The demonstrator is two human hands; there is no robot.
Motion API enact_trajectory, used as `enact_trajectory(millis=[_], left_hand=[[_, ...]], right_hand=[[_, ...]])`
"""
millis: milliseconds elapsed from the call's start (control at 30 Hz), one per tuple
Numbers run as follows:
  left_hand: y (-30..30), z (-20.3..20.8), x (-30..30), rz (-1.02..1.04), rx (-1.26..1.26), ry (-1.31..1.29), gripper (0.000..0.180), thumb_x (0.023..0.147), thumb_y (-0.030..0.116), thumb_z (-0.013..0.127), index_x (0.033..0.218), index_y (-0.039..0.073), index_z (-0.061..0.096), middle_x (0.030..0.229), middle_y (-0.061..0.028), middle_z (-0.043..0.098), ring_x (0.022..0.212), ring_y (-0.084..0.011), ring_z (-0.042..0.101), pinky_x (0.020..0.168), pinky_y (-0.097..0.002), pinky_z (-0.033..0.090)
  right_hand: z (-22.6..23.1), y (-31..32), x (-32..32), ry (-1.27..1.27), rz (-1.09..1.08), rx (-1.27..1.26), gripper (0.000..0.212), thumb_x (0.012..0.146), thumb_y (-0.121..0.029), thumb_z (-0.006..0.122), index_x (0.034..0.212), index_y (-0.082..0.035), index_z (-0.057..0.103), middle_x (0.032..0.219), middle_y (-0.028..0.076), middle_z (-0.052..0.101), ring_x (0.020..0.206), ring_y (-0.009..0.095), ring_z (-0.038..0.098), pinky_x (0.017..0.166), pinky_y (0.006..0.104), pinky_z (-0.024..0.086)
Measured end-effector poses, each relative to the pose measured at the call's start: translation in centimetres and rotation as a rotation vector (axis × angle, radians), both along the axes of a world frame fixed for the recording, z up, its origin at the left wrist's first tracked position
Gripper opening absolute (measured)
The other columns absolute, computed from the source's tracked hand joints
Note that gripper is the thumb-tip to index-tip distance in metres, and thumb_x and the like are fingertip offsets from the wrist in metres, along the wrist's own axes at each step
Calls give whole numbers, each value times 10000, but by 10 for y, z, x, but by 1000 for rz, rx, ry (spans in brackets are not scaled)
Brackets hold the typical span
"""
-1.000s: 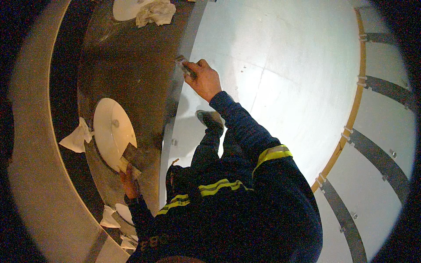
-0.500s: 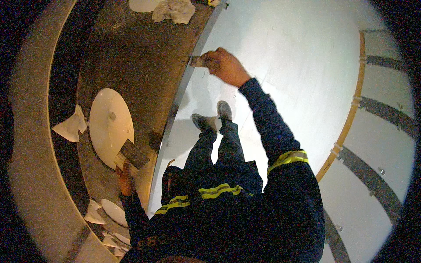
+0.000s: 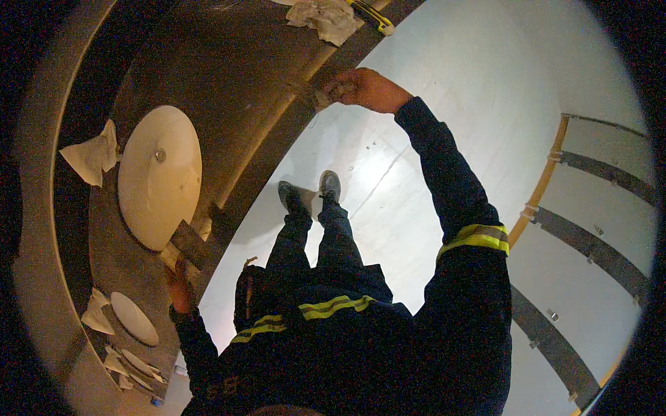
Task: The person scrapes a dark countertop surface with a small metal scraper, repeatedly lifting the tool to clear debris. The person also wipes the surface with a cloth and moves around the curved counter to reach different areas.
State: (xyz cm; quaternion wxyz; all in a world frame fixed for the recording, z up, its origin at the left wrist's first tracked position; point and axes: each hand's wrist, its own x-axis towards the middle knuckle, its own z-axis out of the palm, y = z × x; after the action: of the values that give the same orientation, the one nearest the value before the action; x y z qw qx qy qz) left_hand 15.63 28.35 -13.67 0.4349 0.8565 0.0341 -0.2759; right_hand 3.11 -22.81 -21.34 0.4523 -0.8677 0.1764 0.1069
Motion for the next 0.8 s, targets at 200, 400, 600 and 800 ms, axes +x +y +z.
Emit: enact_trajectory(millis=[200, 400, 600, 800], left_hand=[[-6, 1, -4, 14, -44, -25, 367, 872, 214, 494, 1156, -8, 424, 1085, -79, 502, 966, -184, 464, 858, -298, 353], [0, -4, -3, 29, -117, -4, 378, 867, 231, 511, 1155, 2, 425, 1080, -76, 501, 962, -184, 465, 850, -297, 357], [4, -4, -3, 46, -54, 9, 452, 849, 276, 537, 1172, -13, 409, 1075, -95, 498, 944, -192, 471, 840, -295, 364], [3, -1, -2, 48, 4, 27, 481, 848, 262, 529, 1206, -24, 381, 1096, -110, 490, 964, -209, 470, 852, -299, 363]], right_hand=[[-41, -8, 8, -23, 40, -132, 299, 771, -91, 593, 1069, -109, 600, 1030, 102, 610, 938, 228, 573, 862, 324, 446], [-23, -7, 22, -13, 168, -448, 268, 771, -111, 590, 1038, -120, 615, 965, 114, 626, 848, 276, 599, 787, 365, 479], [7, -3, 12, 49, 9, -730, 280, 742, -136, 629, 1017, -87, 609, 939, 116, 630, 826, 276, 602, 751, 364, 489], [10, 36, 4, -217, -192, -280, 291, 746, -119, 640, 1005, 2, 586, 908, 159, 623, 790, 262, 616, 723, 312, 495]])
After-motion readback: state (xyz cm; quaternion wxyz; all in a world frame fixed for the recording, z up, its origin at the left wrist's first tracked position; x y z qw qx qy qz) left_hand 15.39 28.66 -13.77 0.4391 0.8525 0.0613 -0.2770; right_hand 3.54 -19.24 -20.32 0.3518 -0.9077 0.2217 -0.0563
